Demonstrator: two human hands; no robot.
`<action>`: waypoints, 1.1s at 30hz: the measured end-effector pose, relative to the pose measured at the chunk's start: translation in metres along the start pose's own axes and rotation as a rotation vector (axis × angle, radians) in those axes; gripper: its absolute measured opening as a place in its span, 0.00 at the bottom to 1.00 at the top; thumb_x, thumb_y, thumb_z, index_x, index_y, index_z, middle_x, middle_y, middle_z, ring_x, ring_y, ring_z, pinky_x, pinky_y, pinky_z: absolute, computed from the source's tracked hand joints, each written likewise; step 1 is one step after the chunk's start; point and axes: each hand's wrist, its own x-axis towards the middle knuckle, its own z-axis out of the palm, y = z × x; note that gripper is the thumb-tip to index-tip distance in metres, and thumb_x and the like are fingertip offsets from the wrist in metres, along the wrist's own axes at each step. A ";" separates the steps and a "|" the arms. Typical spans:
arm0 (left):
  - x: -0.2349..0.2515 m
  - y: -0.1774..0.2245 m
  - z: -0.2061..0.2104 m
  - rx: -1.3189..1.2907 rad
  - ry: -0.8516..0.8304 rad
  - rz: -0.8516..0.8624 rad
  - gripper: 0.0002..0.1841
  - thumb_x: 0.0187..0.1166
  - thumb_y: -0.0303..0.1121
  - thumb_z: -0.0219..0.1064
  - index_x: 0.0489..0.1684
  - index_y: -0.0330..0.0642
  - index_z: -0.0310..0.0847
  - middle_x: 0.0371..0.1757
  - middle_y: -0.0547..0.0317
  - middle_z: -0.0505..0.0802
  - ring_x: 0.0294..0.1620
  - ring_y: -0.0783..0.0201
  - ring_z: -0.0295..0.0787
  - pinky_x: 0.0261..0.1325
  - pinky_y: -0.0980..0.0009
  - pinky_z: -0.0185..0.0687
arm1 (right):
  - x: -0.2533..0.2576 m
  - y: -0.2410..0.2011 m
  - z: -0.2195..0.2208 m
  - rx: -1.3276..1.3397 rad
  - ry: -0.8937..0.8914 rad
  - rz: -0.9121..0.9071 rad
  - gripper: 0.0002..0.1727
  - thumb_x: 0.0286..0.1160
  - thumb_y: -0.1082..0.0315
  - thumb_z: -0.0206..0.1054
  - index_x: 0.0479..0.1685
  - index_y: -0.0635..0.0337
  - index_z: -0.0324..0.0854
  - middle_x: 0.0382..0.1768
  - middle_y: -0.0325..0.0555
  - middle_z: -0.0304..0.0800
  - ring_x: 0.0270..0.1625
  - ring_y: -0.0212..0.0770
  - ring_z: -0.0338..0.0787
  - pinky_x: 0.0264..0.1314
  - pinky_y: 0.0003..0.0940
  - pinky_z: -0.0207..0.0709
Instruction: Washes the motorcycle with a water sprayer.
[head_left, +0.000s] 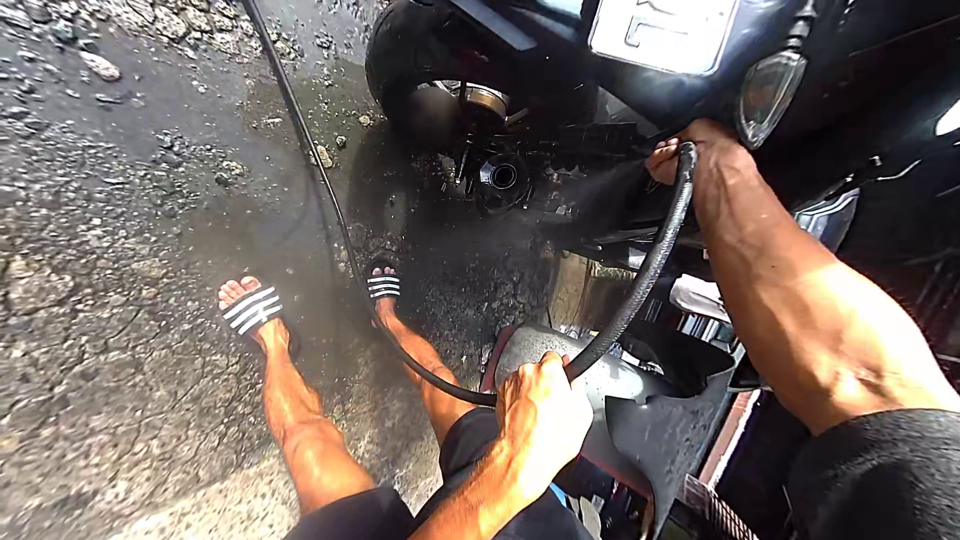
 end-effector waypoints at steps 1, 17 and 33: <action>-0.001 0.000 0.000 -0.002 0.002 0.003 0.15 0.87 0.38 0.55 0.46 0.36 0.84 0.38 0.46 0.91 0.47 0.50 0.92 0.50 0.51 0.83 | 0.000 0.000 0.000 0.000 0.000 -0.005 0.10 0.86 0.67 0.51 0.33 0.45 0.62 0.20 0.31 0.64 0.15 0.24 0.65 0.17 0.15 0.63; 0.011 -0.014 -0.021 -0.067 0.144 0.004 0.16 0.87 0.38 0.56 0.39 0.36 0.86 0.32 0.49 0.89 0.40 0.52 0.90 0.44 0.53 0.81 | 0.003 0.014 0.016 -0.107 0.195 -0.081 0.09 0.88 0.58 0.54 0.55 0.50 0.65 0.38 0.39 0.70 0.32 0.33 0.73 0.33 0.31 0.73; 0.023 -0.029 -0.044 0.102 0.208 -0.097 0.15 0.85 0.35 0.57 0.31 0.36 0.85 0.27 0.49 0.87 0.35 0.51 0.88 0.41 0.51 0.80 | -0.002 0.020 0.004 0.222 0.121 -0.001 0.04 0.86 0.68 0.53 0.43 0.49 0.63 0.28 0.36 0.67 0.21 0.30 0.69 0.23 0.27 0.70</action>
